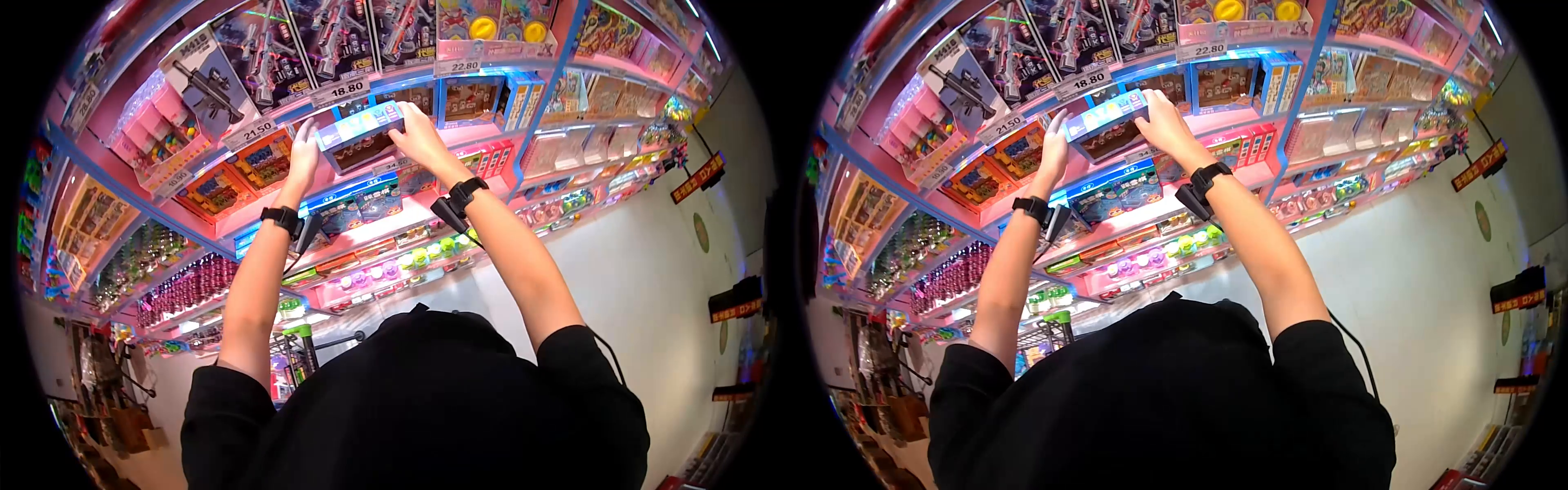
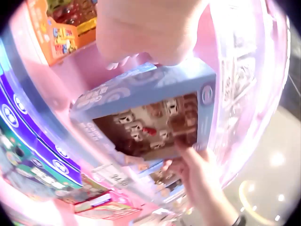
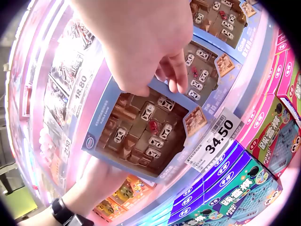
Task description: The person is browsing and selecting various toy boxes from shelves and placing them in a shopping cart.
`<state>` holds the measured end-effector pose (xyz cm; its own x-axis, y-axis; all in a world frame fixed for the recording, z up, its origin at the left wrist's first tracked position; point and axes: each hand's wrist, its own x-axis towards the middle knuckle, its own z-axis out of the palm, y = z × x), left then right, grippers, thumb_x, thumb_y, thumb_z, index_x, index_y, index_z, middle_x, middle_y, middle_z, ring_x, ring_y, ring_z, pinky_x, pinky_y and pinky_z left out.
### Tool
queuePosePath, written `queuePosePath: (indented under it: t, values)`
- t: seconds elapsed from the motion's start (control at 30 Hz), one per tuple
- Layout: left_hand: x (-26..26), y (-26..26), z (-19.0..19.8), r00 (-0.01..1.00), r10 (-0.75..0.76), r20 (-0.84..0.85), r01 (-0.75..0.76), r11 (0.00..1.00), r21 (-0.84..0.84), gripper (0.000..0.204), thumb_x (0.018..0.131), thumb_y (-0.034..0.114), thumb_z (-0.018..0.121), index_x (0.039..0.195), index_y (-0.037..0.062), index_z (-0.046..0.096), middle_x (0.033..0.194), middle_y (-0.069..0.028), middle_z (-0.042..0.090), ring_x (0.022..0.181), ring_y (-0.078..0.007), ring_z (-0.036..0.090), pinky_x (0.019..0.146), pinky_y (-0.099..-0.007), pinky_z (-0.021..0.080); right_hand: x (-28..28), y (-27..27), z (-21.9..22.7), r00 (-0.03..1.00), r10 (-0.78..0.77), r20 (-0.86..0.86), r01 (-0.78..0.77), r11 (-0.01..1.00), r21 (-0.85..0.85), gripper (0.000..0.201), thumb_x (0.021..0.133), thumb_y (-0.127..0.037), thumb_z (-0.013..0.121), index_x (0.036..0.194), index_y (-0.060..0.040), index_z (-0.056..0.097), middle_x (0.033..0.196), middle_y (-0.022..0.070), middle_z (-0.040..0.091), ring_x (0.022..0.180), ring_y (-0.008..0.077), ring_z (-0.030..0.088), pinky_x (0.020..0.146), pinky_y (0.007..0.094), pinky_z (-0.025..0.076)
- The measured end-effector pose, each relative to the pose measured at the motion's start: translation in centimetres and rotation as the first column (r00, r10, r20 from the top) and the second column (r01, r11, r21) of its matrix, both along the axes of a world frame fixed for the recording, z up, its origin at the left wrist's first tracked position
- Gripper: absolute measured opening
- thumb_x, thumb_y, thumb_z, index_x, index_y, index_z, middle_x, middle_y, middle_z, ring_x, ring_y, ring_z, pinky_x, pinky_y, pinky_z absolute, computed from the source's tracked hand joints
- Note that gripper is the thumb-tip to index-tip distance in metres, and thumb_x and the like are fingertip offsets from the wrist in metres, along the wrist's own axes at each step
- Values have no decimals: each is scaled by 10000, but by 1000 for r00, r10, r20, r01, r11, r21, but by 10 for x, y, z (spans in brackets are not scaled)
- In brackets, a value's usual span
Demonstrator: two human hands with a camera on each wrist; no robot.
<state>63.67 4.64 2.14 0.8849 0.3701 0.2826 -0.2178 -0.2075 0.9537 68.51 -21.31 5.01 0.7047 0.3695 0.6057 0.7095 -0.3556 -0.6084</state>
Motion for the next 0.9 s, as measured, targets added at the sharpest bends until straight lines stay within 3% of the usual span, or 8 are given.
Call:
queuePosePath:
  t: [0.13,0.17,0.2,0.3,0.33,0.63,0.8,0.9]
  values:
    - [60,6,-18,994,35,-107,-18,989,147,633,949,240,594,1470,-15,340,1414,-276,491,1340,-327,473,1074,-364,388,-3,-20,0,1000,-15,-12,15,1000,22,430,814,-64,606,1218,39,499,1146,268,573,1100,460,555,939,463,466]
    - [66,6,-18,982,136,-131,-72,912,403,737,880,276,673,1469,-4,329,1375,-312,505,1305,-380,500,1045,-383,419,-2,-22,-2,999,-15,-33,16,999,42,425,813,-50,592,1219,32,500,1144,271,578,1098,465,554,941,465,461]
    - [80,12,-23,989,126,-81,-79,898,433,668,859,280,680,1412,3,427,1332,-306,541,1248,-411,533,1021,-392,433,-2,-25,-4,998,-17,-59,20,999,50,425,812,-46,588,1221,31,499,1147,272,577,1098,465,553,943,464,461]
    - [103,14,-17,998,59,-36,-38,902,430,487,853,279,707,1247,11,607,1291,-239,603,1201,-404,565,990,-411,445,-1,-31,-1,997,-40,-63,45,996,75,427,810,-29,573,1226,26,493,1151,274,575,1098,468,553,947,460,460]
    - [106,12,-20,1000,29,11,-31,904,426,439,889,222,690,1256,2,592,1221,-167,659,1116,-264,613,955,-351,451,-1,-34,0,994,-58,-89,63,996,63,427,815,-38,585,1227,26,493,1154,268,579,1096,460,561,941,451,466]
    - [91,18,-30,915,402,36,-366,788,495,338,922,215,606,1145,-40,615,1059,-316,647,1035,-489,598,893,-498,467,2,-46,-3,993,-62,-101,66,997,39,415,813,-45,625,1205,29,512,1111,232,602,1031,402,617,891,414,487]
    - [84,14,-33,838,528,135,-538,761,362,291,916,127,542,1108,-91,560,998,-345,643,975,-506,604,872,-526,461,10,-45,-6,996,-49,-68,51,998,24,398,814,-47,624,1194,23,527,1065,220,611,953,377,636,836,418,506]
    - [88,13,-35,810,587,22,-551,746,374,359,916,137,533,1174,-101,459,969,-360,640,969,-504,612,848,-560,464,16,-39,-7,999,-43,0,43,998,41,380,815,-53,628,1179,24,554,1052,222,620,915,371,645,812,415,512]
